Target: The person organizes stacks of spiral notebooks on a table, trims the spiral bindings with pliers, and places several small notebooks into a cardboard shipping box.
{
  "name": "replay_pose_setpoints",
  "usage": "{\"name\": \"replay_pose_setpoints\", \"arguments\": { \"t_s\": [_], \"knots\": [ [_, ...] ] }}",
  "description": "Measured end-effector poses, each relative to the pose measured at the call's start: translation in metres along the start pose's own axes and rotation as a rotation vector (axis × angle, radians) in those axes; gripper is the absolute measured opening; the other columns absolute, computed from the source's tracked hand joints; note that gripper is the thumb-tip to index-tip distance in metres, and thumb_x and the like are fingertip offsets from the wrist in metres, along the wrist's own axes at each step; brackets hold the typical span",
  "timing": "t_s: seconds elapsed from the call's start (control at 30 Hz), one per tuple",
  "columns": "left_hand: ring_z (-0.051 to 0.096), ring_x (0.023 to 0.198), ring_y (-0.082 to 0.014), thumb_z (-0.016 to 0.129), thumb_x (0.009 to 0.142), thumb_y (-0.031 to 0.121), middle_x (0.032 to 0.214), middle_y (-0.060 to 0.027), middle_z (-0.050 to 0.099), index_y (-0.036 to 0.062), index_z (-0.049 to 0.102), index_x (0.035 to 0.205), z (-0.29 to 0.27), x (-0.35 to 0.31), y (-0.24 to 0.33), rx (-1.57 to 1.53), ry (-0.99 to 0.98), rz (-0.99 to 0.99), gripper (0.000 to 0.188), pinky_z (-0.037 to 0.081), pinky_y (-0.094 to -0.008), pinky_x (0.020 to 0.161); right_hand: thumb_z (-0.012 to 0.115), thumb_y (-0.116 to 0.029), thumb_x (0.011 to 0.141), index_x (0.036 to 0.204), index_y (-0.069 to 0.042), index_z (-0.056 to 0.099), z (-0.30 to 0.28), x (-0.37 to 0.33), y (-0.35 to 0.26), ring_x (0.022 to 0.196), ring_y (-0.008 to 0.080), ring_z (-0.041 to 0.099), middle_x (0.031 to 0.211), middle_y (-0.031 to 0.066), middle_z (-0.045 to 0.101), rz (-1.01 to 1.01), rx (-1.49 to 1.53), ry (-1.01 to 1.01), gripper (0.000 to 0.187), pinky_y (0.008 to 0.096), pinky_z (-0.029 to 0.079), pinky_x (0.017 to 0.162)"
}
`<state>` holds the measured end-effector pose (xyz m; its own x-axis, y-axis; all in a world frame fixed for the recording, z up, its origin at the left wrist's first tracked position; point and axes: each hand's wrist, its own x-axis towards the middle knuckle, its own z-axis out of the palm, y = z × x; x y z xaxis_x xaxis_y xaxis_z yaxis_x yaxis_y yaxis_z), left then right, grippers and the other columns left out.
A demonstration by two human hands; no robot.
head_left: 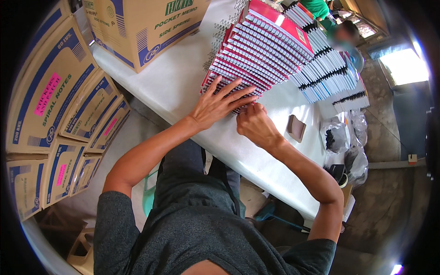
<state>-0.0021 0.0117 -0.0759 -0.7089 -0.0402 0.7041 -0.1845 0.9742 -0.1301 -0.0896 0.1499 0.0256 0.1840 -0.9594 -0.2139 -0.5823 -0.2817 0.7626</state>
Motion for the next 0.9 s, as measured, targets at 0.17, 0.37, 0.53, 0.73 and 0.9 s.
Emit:
{"name": "replay_pose_setpoints", "arguments": {
  "t_s": [0.17, 0.37, 0.53, 0.73, 0.9],
  "knots": [
    [0.017, 0.146, -0.0263, 0.055, 0.088, 0.024, 0.157, 0.0098, 0.024, 0.0390, 0.030, 0.149, -0.002, 0.003, -0.003, 0.000, 0.006, 0.022, 0.068, 0.017, -0.0598, 0.113, 0.070, -0.015, 0.074, 0.089, -0.006, 0.066, -0.020, 0.018, -0.014, 0.078, 0.0223, 0.062, 0.087, 0.0082, 0.063, 0.260, 0.204, -0.424, 0.019, 0.0389, 0.049, 0.067],
    [0.024, 0.142, -0.0296, 0.071, 0.079, 0.021, 0.156, -0.0081, 0.025, 0.0202, 0.025, 0.153, -0.039, -0.013, 0.003, -0.310, -0.061, -0.153, 0.087, 0.023, -0.0540, 0.112, 0.065, -0.026, 0.085, 0.112, -0.008, 0.058, 0.013, -0.058, -0.031, 0.100, 0.0260, 0.053, 0.111, 0.0130, 0.056, 0.552, 0.454, -0.071, 0.034, 0.0419, 0.041, 0.083],
    [0.025, 0.142, -0.0260, 0.072, 0.086, 0.024, 0.156, -0.0197, 0.019, 0.0000, 0.013, 0.151, -0.063, -0.040, 0.014, -1.251, -0.108, -0.879, 0.092, 0.025, -0.0437, 0.113, 0.068, -0.026, 0.085, 0.111, -0.005, 0.057, 0.076, -0.121, -0.020, 0.107, 0.0320, 0.055, 0.114, 0.0162, 0.056, 0.602, 0.850, -0.033, 0.035, 0.0451, 0.041, 0.087],
    [0.034, 0.134, -0.0215, 0.062, 0.094, 0.036, 0.138, -0.0112, 0.038, -0.0003, 0.031, 0.138, -0.053, -0.019, 0.007, -1.932, -0.130, -1.544, 0.065, 0.025, -0.0419, 0.113, 0.046, -0.043, 0.099, 0.117, 0.001, 0.059, 0.176, -0.025, 0.075, 0.098, 0.0305, 0.065, 0.111, 0.0181, 0.066, 1.014, 1.852, 0.325, 0.049, 0.0384, 0.051, 0.086],
    [0.038, 0.129, -0.0244, 0.058, 0.095, 0.043, 0.126, -0.0119, 0.043, -0.0029, 0.038, 0.126, -0.043, -0.009, 0.001, -1.888, -0.088, -1.591, 0.059, 0.023, -0.0407, 0.114, 0.054, -0.044, 0.095, 0.129, 0.001, 0.052, 0.156, 0.063, 0.086, 0.107, 0.0243, 0.062, 0.120, 0.0162, 0.063, 0.701, 2.476, 0.391, 0.056, 0.0377, 0.050, 0.094]
  ]
}}
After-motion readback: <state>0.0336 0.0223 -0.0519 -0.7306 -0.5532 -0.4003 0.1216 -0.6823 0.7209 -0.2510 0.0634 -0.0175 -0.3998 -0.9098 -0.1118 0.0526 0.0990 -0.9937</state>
